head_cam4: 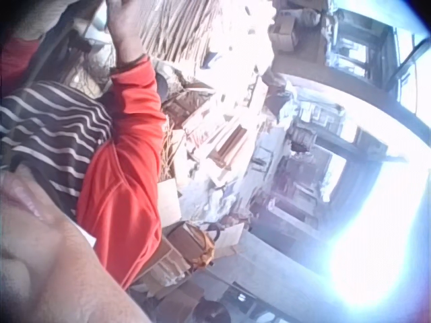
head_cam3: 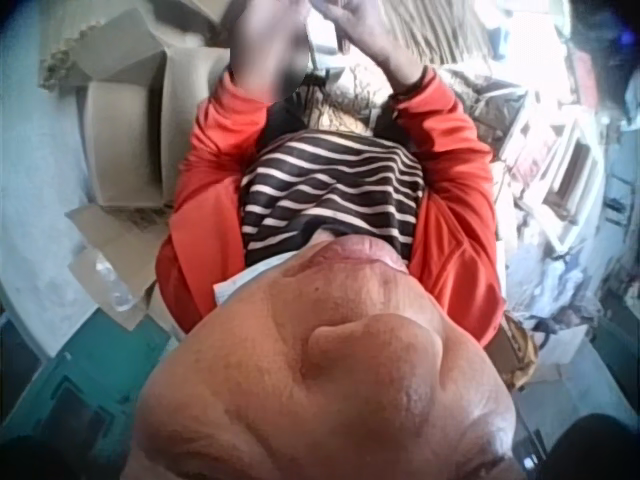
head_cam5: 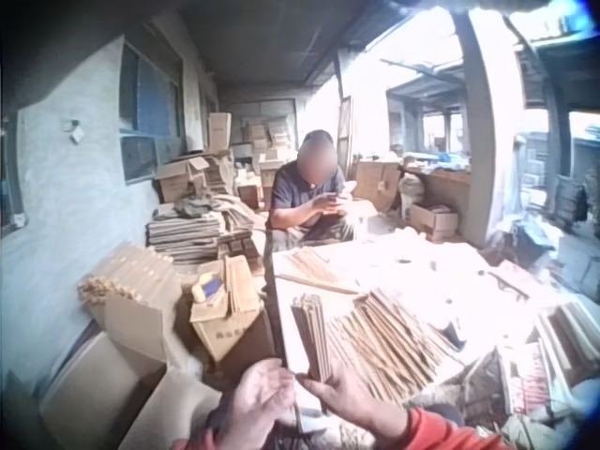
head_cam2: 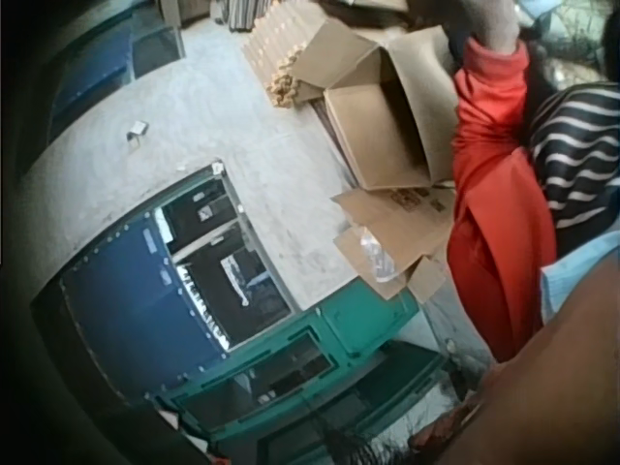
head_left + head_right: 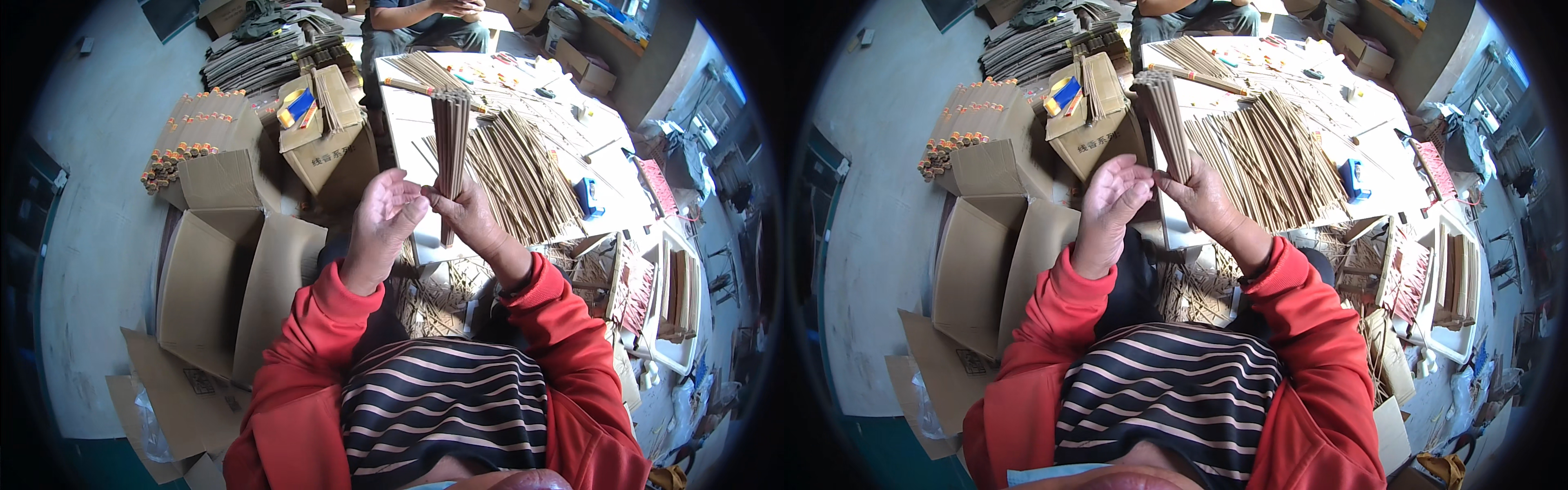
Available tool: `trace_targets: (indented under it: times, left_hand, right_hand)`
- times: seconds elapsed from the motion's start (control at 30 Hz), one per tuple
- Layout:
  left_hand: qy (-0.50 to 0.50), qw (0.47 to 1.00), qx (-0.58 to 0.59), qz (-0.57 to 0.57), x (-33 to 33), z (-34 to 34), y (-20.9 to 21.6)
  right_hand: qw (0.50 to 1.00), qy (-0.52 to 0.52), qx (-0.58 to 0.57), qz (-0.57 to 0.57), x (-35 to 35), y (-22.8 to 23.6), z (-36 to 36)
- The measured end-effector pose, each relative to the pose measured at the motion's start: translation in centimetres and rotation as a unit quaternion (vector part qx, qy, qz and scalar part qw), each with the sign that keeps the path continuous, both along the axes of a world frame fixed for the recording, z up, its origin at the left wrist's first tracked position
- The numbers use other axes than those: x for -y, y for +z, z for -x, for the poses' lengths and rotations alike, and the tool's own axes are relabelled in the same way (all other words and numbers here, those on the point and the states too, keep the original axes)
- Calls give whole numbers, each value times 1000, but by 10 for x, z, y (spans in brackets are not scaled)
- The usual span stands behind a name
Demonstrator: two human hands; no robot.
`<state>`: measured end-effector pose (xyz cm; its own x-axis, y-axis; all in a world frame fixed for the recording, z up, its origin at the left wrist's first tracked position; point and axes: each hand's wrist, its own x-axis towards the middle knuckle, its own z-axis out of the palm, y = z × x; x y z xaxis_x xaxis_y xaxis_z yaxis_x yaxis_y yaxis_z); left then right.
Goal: The person gathers thin wooden sticks from a pile on a low table, aligns them into bundles, and secures each bundle with a small paper wrapper. The person repeats this process, placing finished bundles into a cardboard box.
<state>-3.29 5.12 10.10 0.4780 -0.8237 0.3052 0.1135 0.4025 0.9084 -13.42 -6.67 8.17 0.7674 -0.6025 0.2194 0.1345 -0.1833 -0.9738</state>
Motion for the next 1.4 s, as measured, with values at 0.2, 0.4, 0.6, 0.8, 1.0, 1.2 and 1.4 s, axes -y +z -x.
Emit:
trace_targets:
  times: [0.2, 0.4, 0.6, 0.8, 1.0, 1.2, 1.4]
  left_hand:
    - [26, 996, 51, 62, 14, -1, 47]
    - [-170, 962, -180, 116, 18, -9, 49]
    - [-43, 980, -182, 69, 31, -10, 50]
    - [-120, 968, -195, 104, 27, -16, 59]
    - [-132, 979, -121, 94, 24, 4, 70]
    - [-222, 959, -122, 130, 25, 0, 71]
    - [-77, 992, -27, 98, 15, 29, 80]
  right_hand:
    - [983, 94, -153, 30, -34, 30, 22]
    - [957, 192, -172, -136, -42, 40, 38]
    - [979, 26, -199, 38, -51, 27, 31]
    - [949, 182, -223, -126, -45, 44, 44]
    - [984, 162, -44, -62, -47, 26, 29]
    - [971, 175, -94, -131, -47, 45, 32]
    - [991, 39, 25, 122, -45, 51, 27]
